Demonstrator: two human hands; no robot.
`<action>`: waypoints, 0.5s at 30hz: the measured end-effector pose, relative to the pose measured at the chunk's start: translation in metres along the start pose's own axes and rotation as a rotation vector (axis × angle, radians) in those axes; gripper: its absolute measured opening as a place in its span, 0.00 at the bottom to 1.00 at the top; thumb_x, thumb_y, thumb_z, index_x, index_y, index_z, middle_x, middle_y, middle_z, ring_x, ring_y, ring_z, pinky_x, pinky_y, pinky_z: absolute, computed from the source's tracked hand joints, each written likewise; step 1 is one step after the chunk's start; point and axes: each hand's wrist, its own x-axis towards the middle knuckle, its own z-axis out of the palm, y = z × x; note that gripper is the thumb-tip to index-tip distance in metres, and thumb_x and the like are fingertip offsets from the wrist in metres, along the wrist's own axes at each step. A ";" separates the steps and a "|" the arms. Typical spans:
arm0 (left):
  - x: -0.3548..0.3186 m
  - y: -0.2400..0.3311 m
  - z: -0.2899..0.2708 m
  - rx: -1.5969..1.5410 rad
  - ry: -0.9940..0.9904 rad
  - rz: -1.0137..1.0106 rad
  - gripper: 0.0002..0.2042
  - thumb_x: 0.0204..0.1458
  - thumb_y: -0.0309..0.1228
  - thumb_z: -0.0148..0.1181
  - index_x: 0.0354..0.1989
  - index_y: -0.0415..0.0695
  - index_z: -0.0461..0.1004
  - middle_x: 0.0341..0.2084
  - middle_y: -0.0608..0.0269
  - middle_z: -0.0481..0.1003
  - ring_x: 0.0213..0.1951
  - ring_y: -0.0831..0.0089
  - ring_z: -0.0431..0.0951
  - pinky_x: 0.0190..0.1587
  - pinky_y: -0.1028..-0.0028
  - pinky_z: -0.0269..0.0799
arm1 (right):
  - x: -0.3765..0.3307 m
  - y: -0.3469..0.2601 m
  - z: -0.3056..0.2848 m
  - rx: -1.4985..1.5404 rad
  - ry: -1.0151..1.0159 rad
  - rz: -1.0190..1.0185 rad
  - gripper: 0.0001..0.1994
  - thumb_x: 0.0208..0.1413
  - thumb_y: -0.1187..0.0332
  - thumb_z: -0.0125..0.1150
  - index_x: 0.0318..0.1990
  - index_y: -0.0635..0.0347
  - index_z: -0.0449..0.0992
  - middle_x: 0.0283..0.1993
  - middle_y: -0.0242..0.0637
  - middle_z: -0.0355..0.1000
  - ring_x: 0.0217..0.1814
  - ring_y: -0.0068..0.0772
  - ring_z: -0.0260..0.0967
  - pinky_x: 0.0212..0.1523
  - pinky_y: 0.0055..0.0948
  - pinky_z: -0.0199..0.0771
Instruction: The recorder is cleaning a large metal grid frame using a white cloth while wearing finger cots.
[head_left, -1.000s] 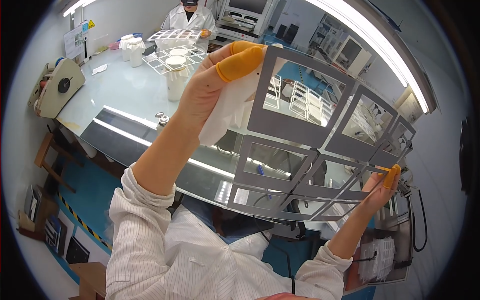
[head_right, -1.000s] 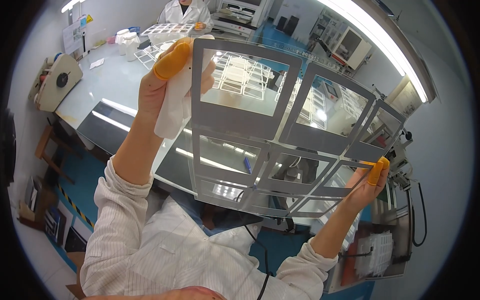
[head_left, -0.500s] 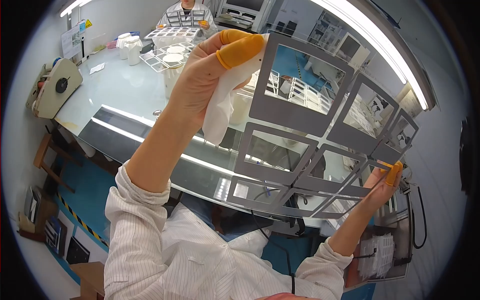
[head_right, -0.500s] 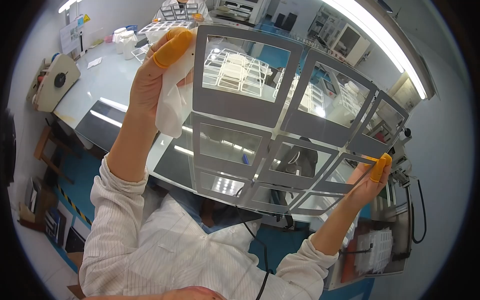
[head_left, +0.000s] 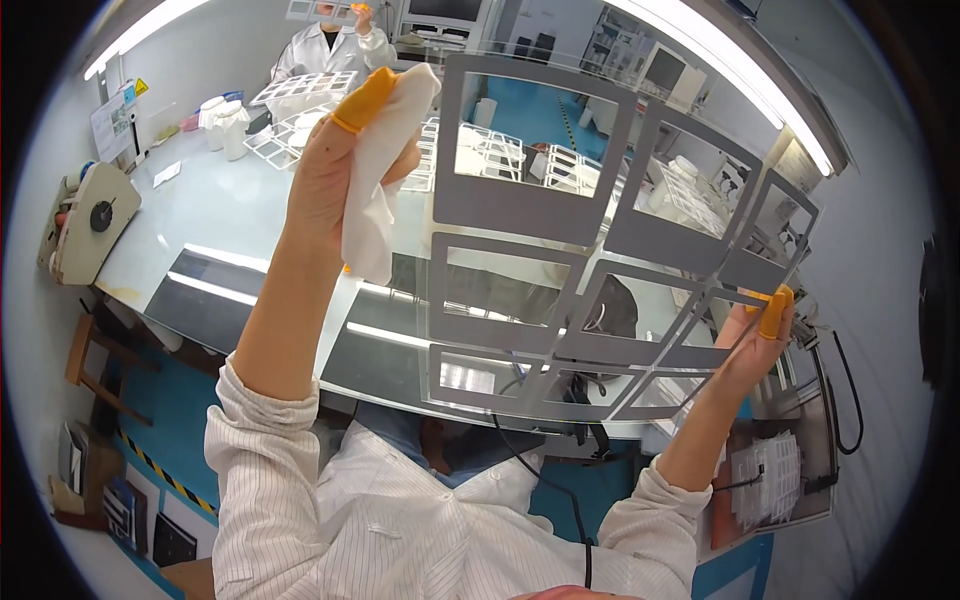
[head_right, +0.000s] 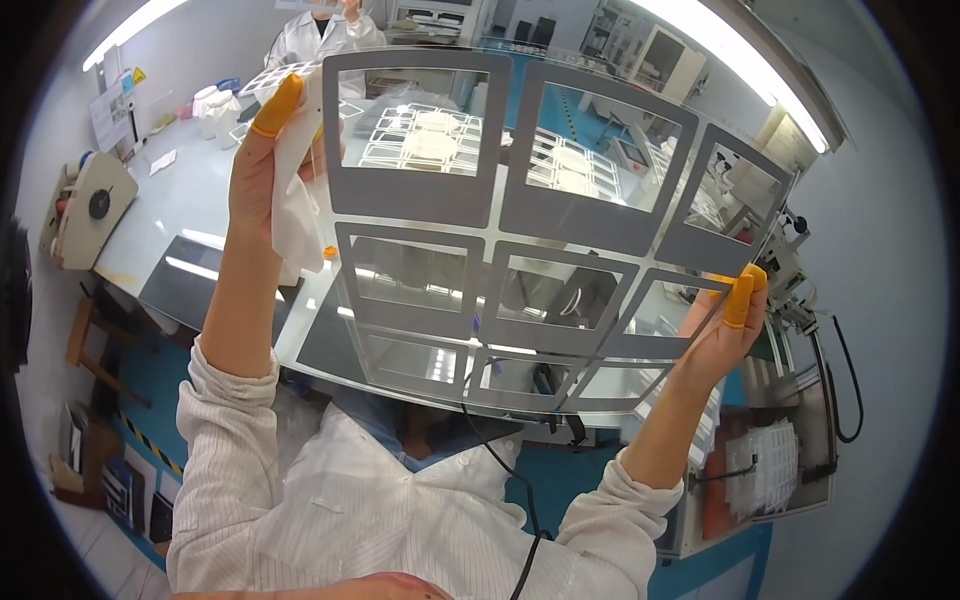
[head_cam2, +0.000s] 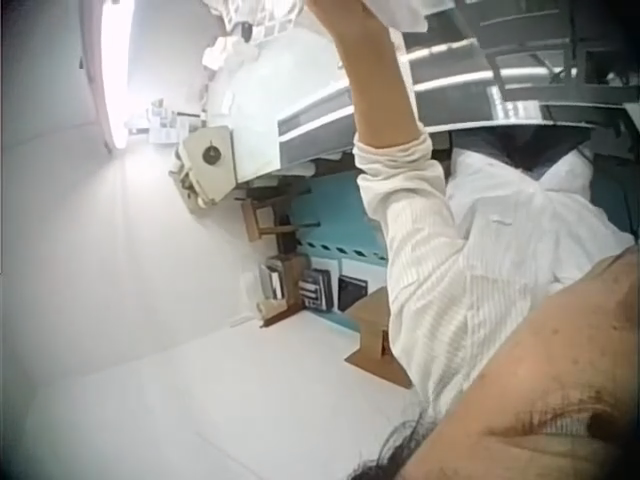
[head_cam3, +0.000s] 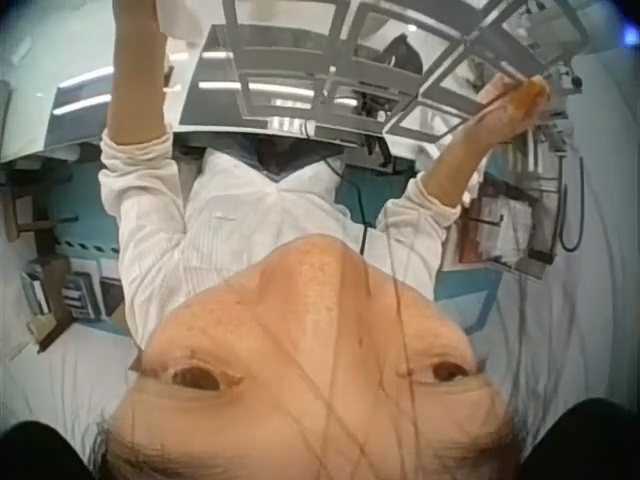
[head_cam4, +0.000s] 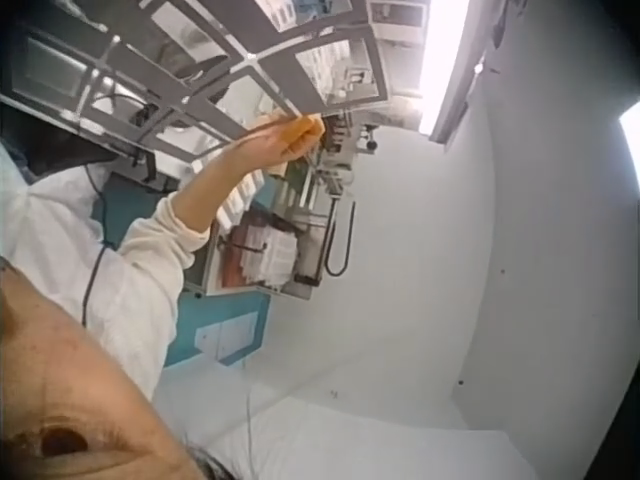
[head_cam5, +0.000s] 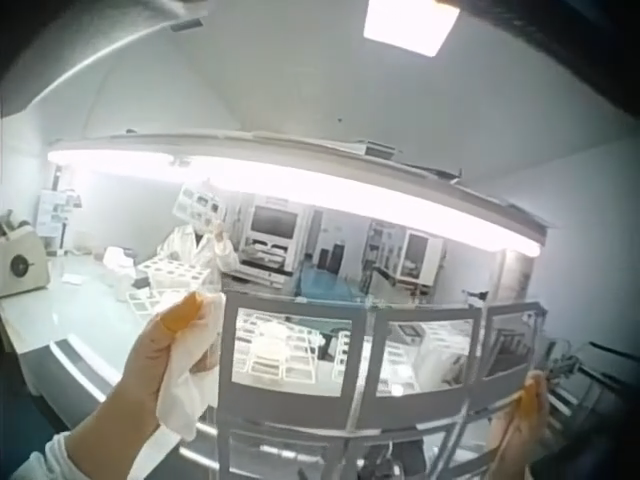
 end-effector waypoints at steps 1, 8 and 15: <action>0.002 -0.003 -0.002 -0.030 -0.015 -0.034 0.18 0.49 0.40 0.56 0.41 0.37 0.70 0.27 0.61 0.71 0.18 0.79 0.64 0.19 0.82 0.58 | 0.000 -0.001 0.000 0.002 -0.007 0.000 0.10 0.55 0.71 0.51 0.43 0.64 0.69 0.40 0.36 0.69 0.43 0.27 0.67 0.50 0.30 0.63; 0.012 -0.024 -0.003 -0.093 -0.105 -0.260 0.17 0.52 0.39 0.52 0.44 0.37 0.68 0.25 0.62 0.70 0.22 0.79 0.71 0.21 0.83 0.69 | 0.000 0.001 0.019 -0.011 -0.089 0.002 0.12 0.54 0.70 0.51 0.45 0.63 0.68 0.43 0.34 0.68 0.46 0.25 0.65 0.55 0.31 0.57; 0.015 -0.041 0.029 0.210 0.044 -0.209 0.15 0.53 0.31 0.50 0.48 0.37 0.67 0.31 0.61 0.73 0.28 0.83 0.75 0.27 0.88 0.72 | -0.001 -0.006 0.042 -0.034 -0.091 -0.012 0.12 0.54 0.71 0.50 0.45 0.64 0.68 0.42 0.34 0.68 0.45 0.25 0.65 0.51 0.30 0.59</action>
